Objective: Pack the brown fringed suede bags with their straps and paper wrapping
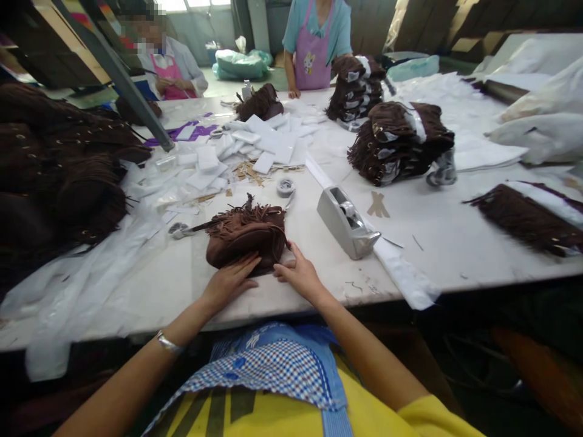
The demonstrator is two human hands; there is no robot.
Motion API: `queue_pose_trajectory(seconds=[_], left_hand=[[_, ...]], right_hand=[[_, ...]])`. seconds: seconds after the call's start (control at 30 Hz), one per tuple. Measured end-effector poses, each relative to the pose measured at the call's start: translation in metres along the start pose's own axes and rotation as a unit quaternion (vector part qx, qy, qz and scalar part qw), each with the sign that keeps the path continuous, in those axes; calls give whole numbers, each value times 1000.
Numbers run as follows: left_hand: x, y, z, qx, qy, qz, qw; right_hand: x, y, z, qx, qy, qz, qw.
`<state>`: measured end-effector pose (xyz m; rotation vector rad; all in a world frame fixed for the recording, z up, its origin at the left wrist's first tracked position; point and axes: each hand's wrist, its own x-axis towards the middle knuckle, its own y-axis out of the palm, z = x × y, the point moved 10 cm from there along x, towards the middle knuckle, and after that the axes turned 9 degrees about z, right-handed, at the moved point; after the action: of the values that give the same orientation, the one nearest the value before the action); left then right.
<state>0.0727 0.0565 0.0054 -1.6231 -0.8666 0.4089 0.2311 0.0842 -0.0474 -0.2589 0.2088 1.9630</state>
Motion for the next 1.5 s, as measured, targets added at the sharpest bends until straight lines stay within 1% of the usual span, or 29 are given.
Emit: queue_pose_trajectory(seconds=[0.07,0.17,0.33,0.43,0.53,0.6,0.73,0.83,0.97,1.03,1.1,1.2,1.27,1.33,1.37,1.43,1.5], left_hand=[[1,4,18,-29,-46,10,998],[3,1,29,-35,-88,2,995],[21,-7,33,-26,-109,-7,994],[32,-17,35,-30,-116,-5,993],[39,-31,28,-43,-106,6,993],[40,-36,17,-56,-90,21,994],[34,-37,-2,-80,-74,38,993],[29,-38,-1,-88,-73,26,993],[18,-43,14,-74,-75,2,994],[10,-36,16,-58,-64,19,996],[0,-25,16,-36,-61,41,997],[-12,-12,20,-5,-89,40,995],[-14,-9,19,10,-87,24,996],[-12,-9,14,22,-55,9,998],[-11,-9,11,26,-37,3,999],[-9,-12,9,30,-13,-6,999],[-9,-16,8,37,5,-7,999]], right_hand=[[-2,6,-9,68,7,-2,998],[-1,18,-18,105,14,19,994],[8,29,-17,116,-2,45,992],[8,33,-12,112,-24,49,992],[6,39,-6,111,-37,44,992],[6,39,-3,118,-33,17,992],[9,28,9,114,-49,-71,990],[11,19,16,65,-43,-96,992],[19,8,19,-51,-12,-82,995],[24,5,14,-64,7,-67,996],[29,3,9,-70,23,-59,996],[32,2,7,-83,37,-50,995],[29,4,13,-97,20,-44,994],[24,8,24,-107,-23,-34,993],[21,12,29,-96,-46,-29,994],[16,18,31,-33,-72,-20,997],[15,21,22,65,-48,-16,997]])
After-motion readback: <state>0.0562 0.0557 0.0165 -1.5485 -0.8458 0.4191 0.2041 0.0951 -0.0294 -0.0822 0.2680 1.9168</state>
